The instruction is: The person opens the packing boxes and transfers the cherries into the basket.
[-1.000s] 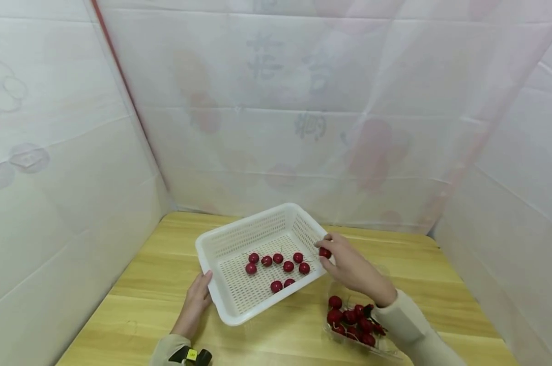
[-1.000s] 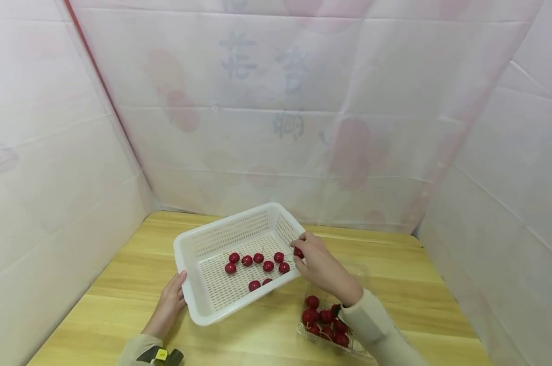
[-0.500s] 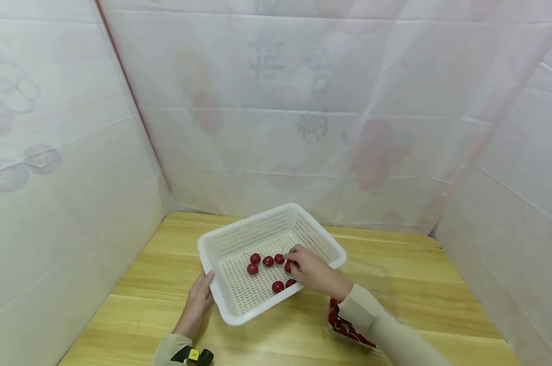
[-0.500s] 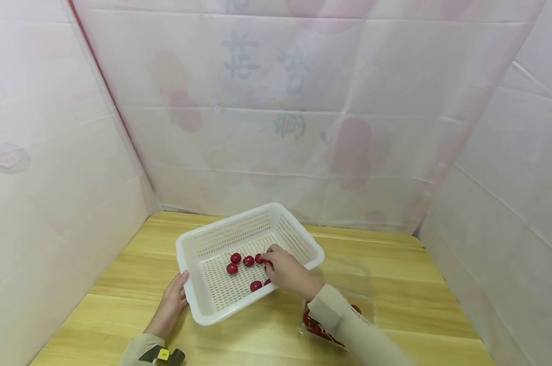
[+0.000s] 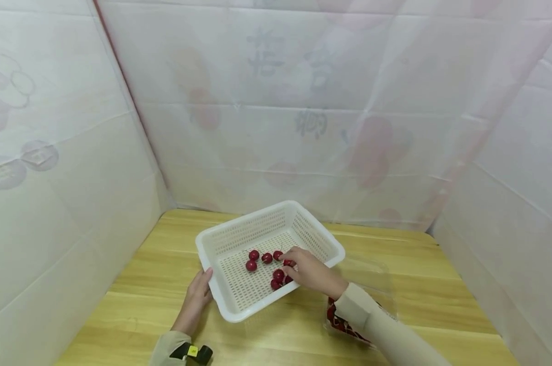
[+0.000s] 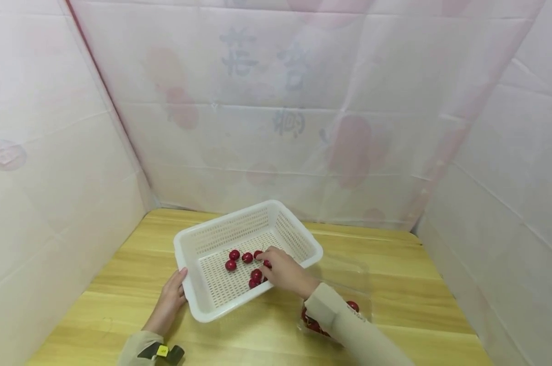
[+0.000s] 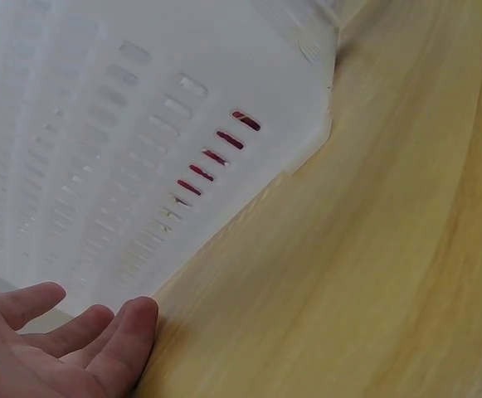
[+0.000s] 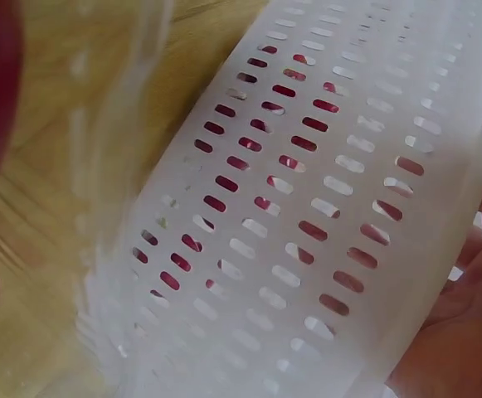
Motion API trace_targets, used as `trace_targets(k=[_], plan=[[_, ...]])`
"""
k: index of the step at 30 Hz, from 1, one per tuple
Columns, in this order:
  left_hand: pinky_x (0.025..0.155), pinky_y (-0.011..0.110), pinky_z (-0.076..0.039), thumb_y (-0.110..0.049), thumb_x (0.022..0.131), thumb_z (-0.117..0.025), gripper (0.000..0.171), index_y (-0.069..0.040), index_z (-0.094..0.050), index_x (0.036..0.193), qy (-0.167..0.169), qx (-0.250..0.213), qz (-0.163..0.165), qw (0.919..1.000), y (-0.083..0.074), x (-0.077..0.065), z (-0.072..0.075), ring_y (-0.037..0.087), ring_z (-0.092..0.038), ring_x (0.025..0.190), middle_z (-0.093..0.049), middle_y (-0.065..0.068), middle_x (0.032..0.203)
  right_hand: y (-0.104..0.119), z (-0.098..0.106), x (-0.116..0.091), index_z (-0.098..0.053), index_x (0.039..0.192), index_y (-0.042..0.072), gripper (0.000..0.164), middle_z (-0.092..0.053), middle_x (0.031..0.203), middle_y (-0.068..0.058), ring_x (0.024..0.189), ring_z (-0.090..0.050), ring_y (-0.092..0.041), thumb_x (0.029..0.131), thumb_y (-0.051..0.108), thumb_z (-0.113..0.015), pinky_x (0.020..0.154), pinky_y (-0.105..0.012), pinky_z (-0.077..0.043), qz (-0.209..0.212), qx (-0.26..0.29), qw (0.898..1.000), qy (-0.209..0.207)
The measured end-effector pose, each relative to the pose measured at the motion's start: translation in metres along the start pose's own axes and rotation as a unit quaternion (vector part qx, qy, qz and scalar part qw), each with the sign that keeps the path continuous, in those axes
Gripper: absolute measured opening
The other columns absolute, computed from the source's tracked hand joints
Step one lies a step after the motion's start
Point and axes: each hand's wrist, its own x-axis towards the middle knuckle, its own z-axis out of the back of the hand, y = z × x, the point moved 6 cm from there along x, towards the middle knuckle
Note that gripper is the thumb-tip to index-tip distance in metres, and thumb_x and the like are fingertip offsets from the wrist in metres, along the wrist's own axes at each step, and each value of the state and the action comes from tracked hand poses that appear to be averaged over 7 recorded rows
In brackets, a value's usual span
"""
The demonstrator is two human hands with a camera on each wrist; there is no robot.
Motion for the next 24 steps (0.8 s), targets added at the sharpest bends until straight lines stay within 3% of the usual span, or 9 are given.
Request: trace_targets(k=[6,10,14,17,20,22,24], plan=[[0.1,0.022,-0.057,-0.054,0.11,-0.039,0.076,-0.001,-0.024,0.163,0.001,-0.004,0.002,1.0,0.003,0.002,-0.003,0.044,-0.041,0.149,-0.039,0.029,0.161,-0.001,0.025,-0.021,-0.074,0.12,0.006,0.023,-0.072,0.119,-0.009,0.109,-0.069,-0.028,0.097,0.011,-0.07,0.093,-0.042,-0.061,0.006,-0.002,0.997,-0.073],[0.1,0.022,-0.056,-0.054,0.11,-0.038,0.076,-0.003,-0.024,0.163,0.007,0.001,-0.003,1.0,0.0,0.001,-0.003,0.043,-0.042,0.149,-0.039,0.028,0.161,-0.007,0.051,-0.049,-0.074,0.117,0.009,0.022,-0.071,0.122,-0.007,0.117,-0.068,-0.028,0.096,0.009,-0.072,0.1,-0.049,-0.059,-0.006,0.015,0.992,-0.129],[0.097,0.019,-0.056,-0.055,0.11,-0.037,0.073,-0.005,-0.026,0.163,0.01,0.01,-0.009,0.9999,-0.004,0.0,-0.002,0.042,-0.045,0.147,-0.042,0.027,0.16,-0.02,0.069,-0.085,-0.074,0.119,0.013,0.021,-0.071,0.123,-0.003,0.115,-0.068,-0.023,0.099,0.012,-0.07,0.094,-0.046,-0.061,-0.037,0.02,0.988,-0.15],[0.097,0.02,-0.056,-0.053,0.11,-0.036,0.072,-0.005,-0.026,0.163,0.011,0.015,-0.015,0.9997,-0.006,-0.001,-0.001,0.043,-0.047,0.145,-0.044,0.027,0.159,-0.033,0.072,-0.112,-0.072,0.122,0.017,0.021,-0.071,0.121,0.0,0.106,-0.068,-0.015,0.102,0.022,-0.066,0.085,-0.034,-0.061,-0.088,0.028,0.987,-0.132],[0.097,0.019,-0.056,-0.054,0.11,-0.037,0.073,-0.005,-0.025,0.163,0.01,0.015,-0.009,0.9998,-0.005,-0.001,-0.001,0.042,-0.047,0.146,-0.044,0.026,0.159,-0.045,0.067,-0.137,-0.069,0.127,0.014,0.029,-0.071,0.121,-0.004,0.1,-0.068,-0.012,0.104,0.031,-0.065,0.078,-0.024,-0.06,-0.146,0.039,0.985,-0.084],[0.096,0.017,-0.056,-0.056,0.109,-0.039,0.076,-0.006,-0.025,0.164,0.003,0.007,0.003,1.0,-0.004,0.0,-0.001,0.041,-0.045,0.148,-0.042,0.025,0.161,-0.052,0.059,-0.151,-0.066,0.133,0.011,0.04,-0.07,0.123,-0.007,0.098,-0.069,-0.013,0.102,0.037,-0.065,0.075,-0.024,-0.06,-0.187,0.034,0.981,-0.047],[0.095,0.016,-0.056,-0.056,0.109,-0.039,0.075,-0.006,-0.025,0.163,0.001,0.004,0.008,1.0,-0.002,0.0,-0.001,0.041,-0.045,0.148,-0.042,0.025,0.161,-0.058,0.051,-0.163,-0.062,0.139,0.008,0.051,-0.069,0.131,-0.011,0.107,-0.07,-0.021,0.101,0.042,-0.066,0.082,-0.033,-0.063,-0.217,0.013,0.976,-0.016]])
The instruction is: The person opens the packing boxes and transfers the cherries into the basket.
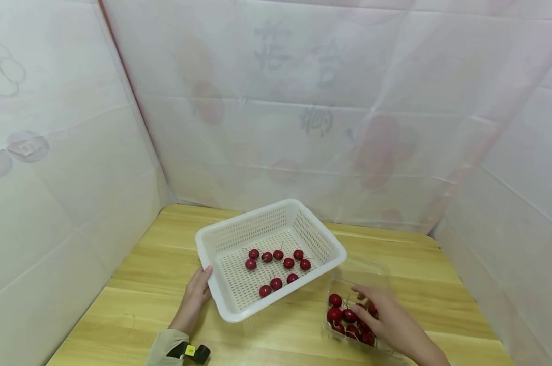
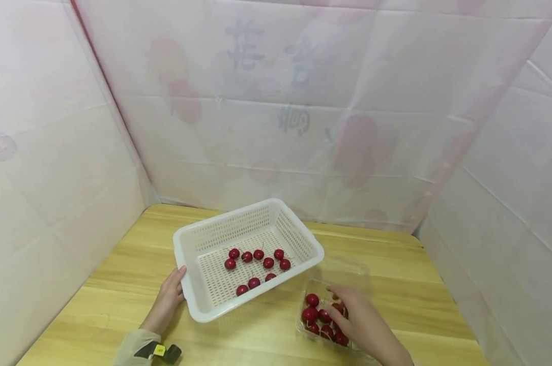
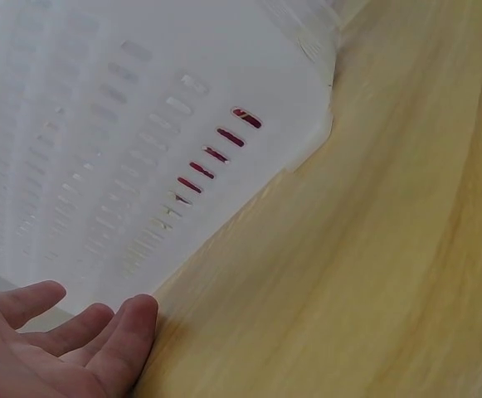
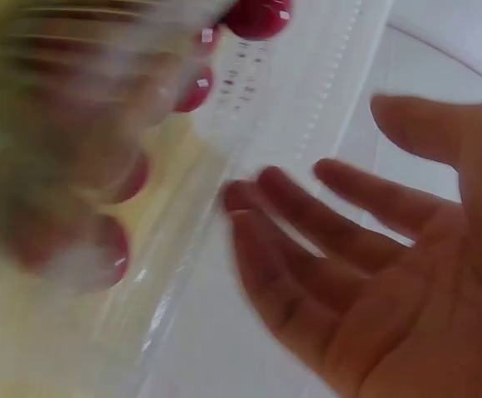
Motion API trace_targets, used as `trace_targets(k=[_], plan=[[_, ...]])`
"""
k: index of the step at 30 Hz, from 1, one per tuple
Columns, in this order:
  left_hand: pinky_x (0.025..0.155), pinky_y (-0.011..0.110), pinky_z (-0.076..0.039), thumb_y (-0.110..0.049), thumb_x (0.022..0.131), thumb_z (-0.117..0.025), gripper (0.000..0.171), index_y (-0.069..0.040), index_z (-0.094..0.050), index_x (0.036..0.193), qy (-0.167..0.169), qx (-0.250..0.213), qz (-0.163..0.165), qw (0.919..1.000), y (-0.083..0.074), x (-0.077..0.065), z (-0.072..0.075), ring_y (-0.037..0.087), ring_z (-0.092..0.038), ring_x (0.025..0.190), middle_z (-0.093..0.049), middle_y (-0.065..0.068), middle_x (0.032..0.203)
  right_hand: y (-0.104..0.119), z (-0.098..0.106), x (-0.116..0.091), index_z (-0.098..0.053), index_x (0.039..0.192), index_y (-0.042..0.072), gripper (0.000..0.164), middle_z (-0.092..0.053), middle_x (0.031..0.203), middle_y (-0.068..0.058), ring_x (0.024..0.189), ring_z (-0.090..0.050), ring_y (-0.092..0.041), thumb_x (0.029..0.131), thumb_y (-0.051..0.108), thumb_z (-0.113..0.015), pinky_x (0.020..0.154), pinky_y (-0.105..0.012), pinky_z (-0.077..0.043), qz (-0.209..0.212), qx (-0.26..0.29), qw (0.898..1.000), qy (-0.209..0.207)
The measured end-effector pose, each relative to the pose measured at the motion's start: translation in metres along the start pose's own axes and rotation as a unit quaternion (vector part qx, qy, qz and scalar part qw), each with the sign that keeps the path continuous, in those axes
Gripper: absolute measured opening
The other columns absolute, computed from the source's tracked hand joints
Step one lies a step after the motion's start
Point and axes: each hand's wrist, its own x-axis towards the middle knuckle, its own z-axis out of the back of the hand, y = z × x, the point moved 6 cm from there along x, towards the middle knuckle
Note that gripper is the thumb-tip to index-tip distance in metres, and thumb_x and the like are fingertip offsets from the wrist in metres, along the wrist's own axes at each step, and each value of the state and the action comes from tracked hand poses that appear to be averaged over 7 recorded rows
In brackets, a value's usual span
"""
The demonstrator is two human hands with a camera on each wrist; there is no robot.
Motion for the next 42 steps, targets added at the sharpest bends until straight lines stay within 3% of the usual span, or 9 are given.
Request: trace_targets(k=[5,10,17,21,24,28,31,37,42], plan=[[0.092,0.015,-0.056,-0.053,0.11,-0.038,0.073,-0.003,-0.026,0.162,-0.007,-0.007,-0.001,1.0,0.001,0.0,0.001,0.041,-0.046,0.147,-0.042,0.028,0.159,-0.019,-0.017,-0.013,-0.054,0.147,0.007,0.069,-0.06,0.146,-0.018,0.133,-0.058,-0.042,0.099,0.055,-0.062,0.103,-0.063,-0.053,-0.053,-0.042,0.997,0.03],[0.092,0.015,-0.056,-0.052,0.11,-0.038,0.073,-0.002,-0.026,0.162,-0.009,-0.012,0.0,0.9999,0.001,0.001,0.0,0.042,-0.045,0.147,-0.041,0.029,0.159,-0.028,-0.031,-0.016,-0.053,0.148,0.007,0.078,-0.06,0.144,-0.019,0.13,-0.06,-0.041,0.096,0.066,-0.058,0.099,-0.064,-0.054,-0.081,-0.055,0.994,0.048],[0.097,0.019,-0.057,-0.054,0.11,-0.038,0.075,-0.003,-0.024,0.163,-0.008,-0.008,0.006,0.9999,0.004,0.001,0.0,0.042,-0.043,0.149,-0.039,0.028,0.161,-0.026,-0.051,-0.017,-0.055,0.148,0.011,0.084,-0.057,0.15,-0.019,0.133,-0.058,-0.045,0.093,0.075,-0.053,0.1,-0.07,-0.051,-0.082,-0.05,0.993,0.064],[0.102,0.023,-0.056,-0.057,0.109,-0.038,0.076,-0.006,-0.024,0.163,-0.009,-0.003,0.01,0.9999,0.005,-0.001,-0.001,0.041,-0.042,0.15,-0.039,0.026,0.162,-0.025,-0.052,-0.014,-0.058,0.145,0.017,0.078,-0.06,0.148,-0.015,0.131,-0.061,-0.041,0.092,0.074,-0.056,0.098,-0.069,-0.053,-0.084,-0.036,0.994,0.061],[0.105,0.024,-0.054,-0.057,0.109,-0.038,0.077,-0.005,-0.024,0.163,-0.006,0.0,0.005,1.0,0.004,-0.002,-0.001,0.041,-0.04,0.151,-0.037,0.025,0.163,-0.024,-0.052,-0.012,-0.063,0.134,0.021,0.064,-0.063,0.143,-0.011,0.126,-0.064,-0.036,0.093,0.07,-0.06,0.097,-0.065,-0.055,-0.081,-0.026,0.995,0.055],[0.104,0.021,-0.053,-0.056,0.109,-0.039,0.077,-0.003,-0.024,0.163,0.0,-0.003,-0.005,1.0,0.003,-0.002,-0.001,0.041,-0.037,0.152,-0.037,0.027,0.163,-0.023,-0.053,-0.01,-0.066,0.114,0.029,0.033,-0.066,0.127,0.001,0.109,-0.066,-0.018,0.096,0.057,-0.066,0.085,-0.046,-0.06,-0.06,-0.026,0.997,0.041],[0.1,0.017,-0.054,-0.053,0.109,-0.04,0.075,-0.002,-0.025,0.162,0.001,-0.012,-0.005,0.9999,0.004,-0.001,-0.001,0.042,-0.037,0.152,-0.037,0.028,0.162,-0.022,-0.053,-0.011,-0.065,0.108,0.032,0.015,-0.063,0.115,0.01,0.096,-0.06,-0.005,0.097,0.042,-0.07,0.076,-0.032,-0.057,-0.035,-0.031,0.998,0.031],[0.101,0.02,-0.055,-0.054,0.109,-0.04,0.075,-0.004,-0.026,0.162,-0.001,-0.003,-0.001,1.0,0.004,-0.002,-0.001,0.041,-0.039,0.151,-0.038,0.026,0.162,-0.022,-0.052,-0.014,-0.066,0.109,0.026,0.019,-0.062,0.111,0.007,0.097,-0.059,0.0,0.095,0.017,-0.074,0.078,-0.025,-0.057,0.029,-0.011,0.999,0.009],[0.109,0.03,-0.054,-0.056,0.109,-0.038,0.075,-0.006,-0.026,0.163,0.002,0.008,-0.007,0.9999,0.001,-0.003,0.0,0.042,-0.039,0.151,-0.037,0.025,0.164,-0.025,-0.048,-0.017,-0.068,0.11,0.023,0.022,-0.062,0.114,0.006,0.104,-0.064,-0.009,0.092,0.016,-0.078,0.083,-0.029,-0.06,0.022,0.008,1.0,-0.003]])
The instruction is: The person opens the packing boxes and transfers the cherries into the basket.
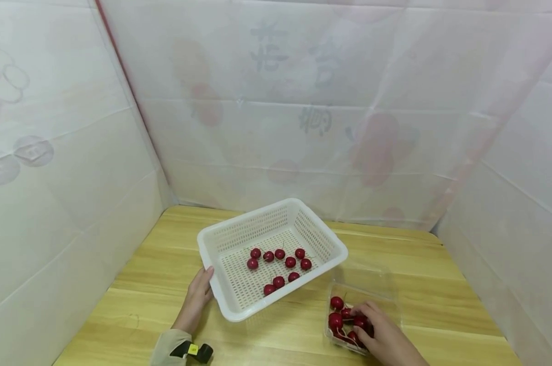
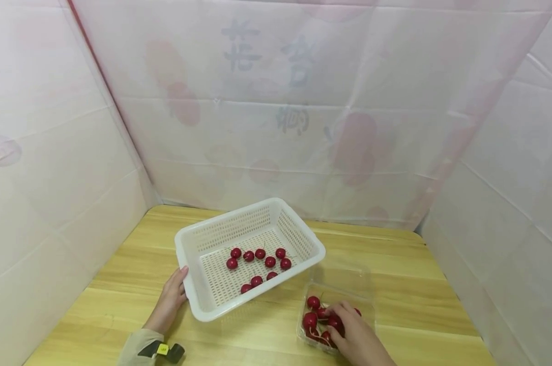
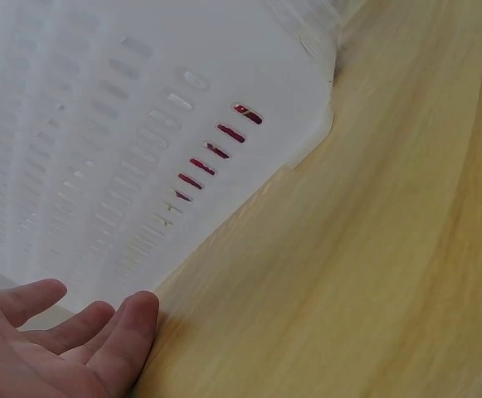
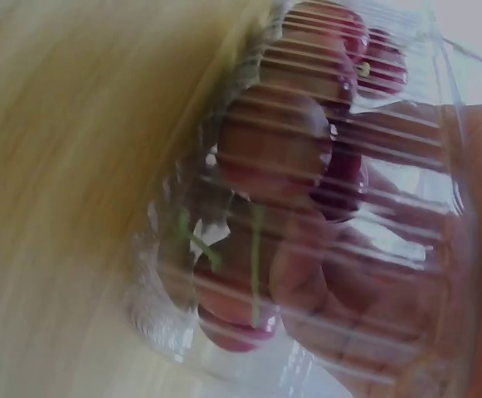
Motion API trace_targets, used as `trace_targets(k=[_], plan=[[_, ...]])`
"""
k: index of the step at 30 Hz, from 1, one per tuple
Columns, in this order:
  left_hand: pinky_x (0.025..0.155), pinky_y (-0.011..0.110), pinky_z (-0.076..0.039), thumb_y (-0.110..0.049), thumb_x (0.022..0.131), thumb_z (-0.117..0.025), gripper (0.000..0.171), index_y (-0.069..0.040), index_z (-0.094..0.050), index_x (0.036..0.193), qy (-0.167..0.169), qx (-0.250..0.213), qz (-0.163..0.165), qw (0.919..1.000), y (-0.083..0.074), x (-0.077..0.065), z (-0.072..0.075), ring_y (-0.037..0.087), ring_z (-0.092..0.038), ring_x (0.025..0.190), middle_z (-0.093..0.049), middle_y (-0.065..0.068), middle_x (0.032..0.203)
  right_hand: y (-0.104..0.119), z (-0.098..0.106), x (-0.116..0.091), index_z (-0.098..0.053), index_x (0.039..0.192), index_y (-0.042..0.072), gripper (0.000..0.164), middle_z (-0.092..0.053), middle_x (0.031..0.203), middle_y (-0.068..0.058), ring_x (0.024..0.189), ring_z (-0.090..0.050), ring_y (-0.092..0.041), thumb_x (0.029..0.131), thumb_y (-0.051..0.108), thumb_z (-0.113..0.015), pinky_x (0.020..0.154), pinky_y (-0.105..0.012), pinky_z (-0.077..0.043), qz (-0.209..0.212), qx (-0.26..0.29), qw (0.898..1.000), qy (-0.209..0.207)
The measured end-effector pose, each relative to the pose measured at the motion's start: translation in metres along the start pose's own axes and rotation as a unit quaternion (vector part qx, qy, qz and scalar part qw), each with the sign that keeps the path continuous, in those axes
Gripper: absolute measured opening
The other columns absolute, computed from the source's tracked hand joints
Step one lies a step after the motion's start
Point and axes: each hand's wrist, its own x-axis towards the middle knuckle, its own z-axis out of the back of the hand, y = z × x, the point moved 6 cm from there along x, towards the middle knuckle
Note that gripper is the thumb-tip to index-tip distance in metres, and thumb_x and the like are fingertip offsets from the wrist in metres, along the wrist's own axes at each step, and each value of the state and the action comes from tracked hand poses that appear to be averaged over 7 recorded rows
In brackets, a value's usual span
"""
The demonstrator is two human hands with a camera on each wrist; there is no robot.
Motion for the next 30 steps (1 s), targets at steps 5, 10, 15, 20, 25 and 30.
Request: trace_targets(k=[5,10,15,20,25,30], plan=[[0.101,0.022,-0.056,-0.055,0.109,-0.04,0.075,-0.003,-0.026,0.162,-0.005,-0.009,0.004,0.9999,0.0,0.002,-0.001,0.043,-0.04,0.15,-0.039,0.028,0.161,-0.001,0.009,-0.005,-0.068,0.112,0.021,0.023,-0.062,0.114,0.005,0.105,-0.066,-0.012,0.092,0.017,-0.078,0.086,-0.029,-0.061,-0.024,0.007,1.0,-0.012],[0.1,0.019,-0.055,-0.056,0.108,-0.04,0.076,-0.004,-0.025,0.163,-0.007,-0.008,0.012,0.9999,0.0,0.003,-0.002,0.041,-0.041,0.15,-0.04,0.026,0.162,0.005,0.025,-0.009,-0.069,0.108,0.022,0.024,-0.064,0.111,0.008,0.102,-0.064,-0.008,0.089,0.012,-0.079,0.084,-0.027,-0.061,-0.015,-0.002,0.998,-0.057],[0.101,0.021,-0.056,-0.057,0.108,-0.04,0.076,-0.005,-0.026,0.163,-0.007,-0.008,0.012,0.9999,-0.002,0.002,-0.002,0.041,-0.041,0.15,-0.04,0.025,0.162,0.012,0.041,-0.012,-0.071,0.104,0.023,0.024,-0.071,0.106,0.009,0.097,-0.066,-0.002,0.088,0.01,-0.081,0.078,-0.024,-0.061,0.004,-0.006,0.994,-0.113],[0.099,0.02,-0.056,-0.056,0.109,-0.039,0.076,-0.006,-0.025,0.163,-0.006,-0.007,0.009,0.9999,-0.004,0.002,-0.002,0.041,-0.041,0.15,-0.04,0.025,0.162,0.015,0.057,-0.01,-0.075,0.107,0.026,0.015,-0.072,0.107,0.01,0.083,-0.058,0.007,0.094,0.019,-0.077,0.063,-0.019,-0.053,0.008,-0.01,0.992,-0.127],[0.097,0.018,-0.056,-0.054,0.11,-0.038,0.074,-0.006,-0.024,0.164,-0.005,-0.008,0.006,0.9999,-0.003,0.003,-0.001,0.041,-0.042,0.15,-0.039,0.026,0.162,0.028,0.077,-0.001,-0.075,0.101,0.025,0.011,-0.066,0.101,0.01,0.074,-0.049,0.007,0.095,0.016,-0.075,0.054,-0.019,-0.045,0.076,-0.011,0.985,-0.155],[0.096,0.018,-0.056,-0.054,0.11,-0.038,0.074,-0.006,-0.024,0.164,-0.008,-0.008,0.01,0.9999,-0.001,0.002,0.0,0.041,-0.043,0.149,-0.039,0.026,0.162,0.048,0.098,0.017,-0.074,0.113,0.014,0.014,-0.07,0.107,0.002,0.075,-0.053,0.006,0.1,0.013,-0.069,0.054,-0.02,-0.048,0.131,-0.014,0.978,-0.16]])
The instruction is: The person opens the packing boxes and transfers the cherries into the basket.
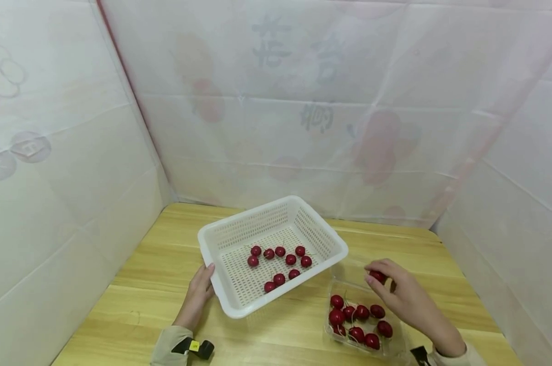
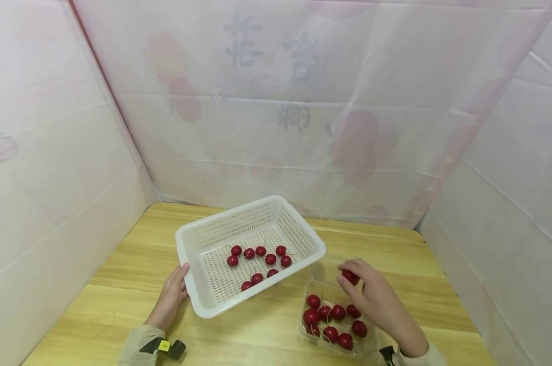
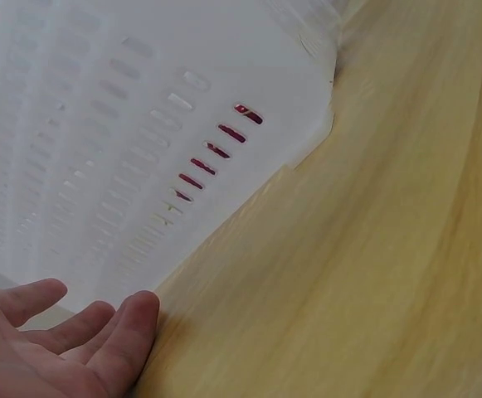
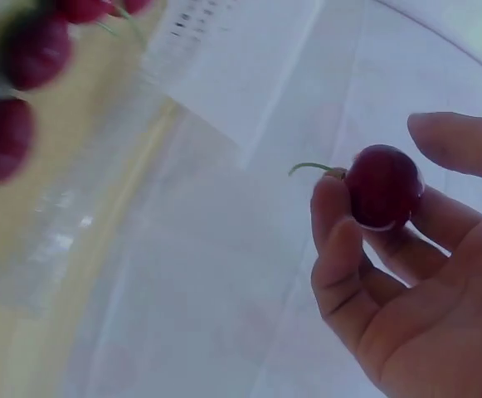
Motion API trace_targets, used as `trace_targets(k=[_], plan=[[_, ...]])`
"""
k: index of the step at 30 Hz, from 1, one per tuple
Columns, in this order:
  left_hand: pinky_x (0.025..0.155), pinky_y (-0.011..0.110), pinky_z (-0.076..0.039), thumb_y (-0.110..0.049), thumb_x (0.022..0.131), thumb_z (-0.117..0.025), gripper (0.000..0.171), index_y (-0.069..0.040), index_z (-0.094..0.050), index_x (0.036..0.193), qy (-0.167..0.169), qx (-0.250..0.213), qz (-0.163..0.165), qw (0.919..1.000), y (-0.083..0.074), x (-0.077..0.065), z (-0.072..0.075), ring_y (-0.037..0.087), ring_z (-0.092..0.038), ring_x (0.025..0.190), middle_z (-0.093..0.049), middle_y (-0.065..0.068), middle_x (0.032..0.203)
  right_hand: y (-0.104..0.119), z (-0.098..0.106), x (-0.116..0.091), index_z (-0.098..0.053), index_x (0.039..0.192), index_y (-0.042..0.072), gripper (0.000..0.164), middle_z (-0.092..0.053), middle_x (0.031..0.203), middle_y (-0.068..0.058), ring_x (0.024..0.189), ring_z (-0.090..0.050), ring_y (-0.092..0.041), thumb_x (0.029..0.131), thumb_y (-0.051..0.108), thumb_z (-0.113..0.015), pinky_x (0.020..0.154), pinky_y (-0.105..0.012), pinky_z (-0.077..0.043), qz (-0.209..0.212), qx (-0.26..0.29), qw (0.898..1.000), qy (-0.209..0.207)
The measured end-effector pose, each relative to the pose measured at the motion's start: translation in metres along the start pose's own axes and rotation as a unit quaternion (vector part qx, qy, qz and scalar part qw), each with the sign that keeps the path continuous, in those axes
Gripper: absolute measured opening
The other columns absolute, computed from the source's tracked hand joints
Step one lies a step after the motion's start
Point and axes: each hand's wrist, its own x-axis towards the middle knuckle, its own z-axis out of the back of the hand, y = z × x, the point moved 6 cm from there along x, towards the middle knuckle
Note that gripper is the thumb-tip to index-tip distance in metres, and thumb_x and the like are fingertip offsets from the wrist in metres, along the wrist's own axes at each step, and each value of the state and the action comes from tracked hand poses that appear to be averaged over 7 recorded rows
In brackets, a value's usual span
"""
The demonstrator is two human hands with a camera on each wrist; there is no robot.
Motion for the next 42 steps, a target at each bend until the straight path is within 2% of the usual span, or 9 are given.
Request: trace_targets(k=[3,7,11,19,24,31,37,42], plan=[[0.096,0.019,-0.057,-0.054,0.109,-0.039,0.074,-0.006,-0.024,0.164,-0.002,0.0,0.004,1.0,0.0,-0.001,0.0,0.041,-0.043,0.149,-0.04,0.027,0.161,0.005,0.001,0.018,-0.07,0.126,0.006,0.024,-0.069,0.113,0.0,0.081,-0.055,0.004,0.105,0.012,-0.061,0.061,-0.02,-0.053,0.013,0.008,1.0,0.023],[0.095,0.018,-0.057,-0.053,0.109,-0.04,0.073,-0.006,-0.026,0.163,-0.003,-0.003,0.004,1.0,0.0,0.0,-0.001,0.041,-0.044,0.148,-0.041,0.027,0.161,0.011,-0.011,0.041,-0.064,0.136,0.0,0.031,-0.065,0.122,-0.004,0.092,-0.058,-0.002,0.107,0.008,-0.054,0.073,-0.022,-0.056,0.023,0.023,0.997,0.063],[0.092,0.017,-0.057,-0.052,0.11,-0.04,0.072,-0.005,-0.027,0.162,-0.007,-0.005,0.001,1.0,-0.001,0.0,-0.002,0.041,-0.047,0.146,-0.043,0.028,0.159,0.021,-0.03,0.064,-0.062,0.137,-0.002,0.033,-0.064,0.128,-0.01,0.101,-0.065,-0.011,0.106,0.005,-0.056,0.079,-0.023,-0.06,0.045,0.032,0.995,0.086],[0.097,0.022,-0.058,-0.054,0.109,-0.038,0.074,-0.005,-0.025,0.163,-0.002,0.002,0.001,1.0,-0.001,-0.001,-0.002,0.043,-0.044,0.148,-0.04,0.028,0.161,0.037,-0.077,0.094,-0.064,0.133,-0.004,0.032,-0.067,0.125,-0.013,0.109,-0.068,-0.023,0.102,0.003,-0.062,0.089,-0.035,-0.062,0.088,-0.019,0.988,0.125],[0.101,0.025,-0.057,-0.056,0.109,-0.038,0.076,-0.005,-0.023,0.164,0.001,0.004,0.001,1.0,-0.002,-0.001,-0.001,0.042,-0.042,0.149,-0.039,0.028,0.162,0.042,-0.102,0.1,-0.065,0.132,-0.001,0.032,-0.068,0.127,-0.014,0.117,-0.067,-0.028,0.1,0.003,-0.064,0.096,-0.042,-0.06,0.097,-0.034,0.981,0.164],[0.106,0.032,-0.056,-0.057,0.108,-0.039,0.077,-0.005,-0.024,0.164,0.002,0.005,0.0,1.0,-0.002,-0.002,-0.002,0.043,-0.042,0.149,-0.038,0.027,0.162,0.045,-0.119,0.103,-0.067,0.13,0.0,0.03,-0.068,0.127,-0.013,0.115,-0.067,-0.025,0.1,0.001,-0.064,0.092,-0.037,-0.061,0.088,-0.02,0.979,0.185],[0.11,0.036,-0.053,-0.057,0.108,-0.04,0.075,-0.007,-0.027,0.163,0.009,0.005,-0.01,0.9999,-0.003,-0.004,-0.002,0.042,-0.043,0.149,-0.039,0.025,0.162,0.045,-0.117,0.102,-0.066,0.132,0.002,0.032,-0.068,0.13,-0.014,0.112,-0.067,-0.024,0.1,0.002,-0.063,0.09,-0.037,-0.061,0.078,-0.016,0.98,0.182],[0.113,0.041,-0.051,-0.057,0.108,-0.041,0.075,-0.007,-0.03,0.162,0.008,-0.002,-0.001,1.0,-0.005,-0.005,-0.003,0.042,-0.042,0.149,-0.039,0.024,0.163,0.044,-0.099,0.094,-0.068,0.13,0.005,0.029,-0.068,0.131,-0.01,0.12,-0.066,-0.027,0.102,0.008,-0.063,0.097,-0.043,-0.06,0.072,-0.01,0.986,0.148]])
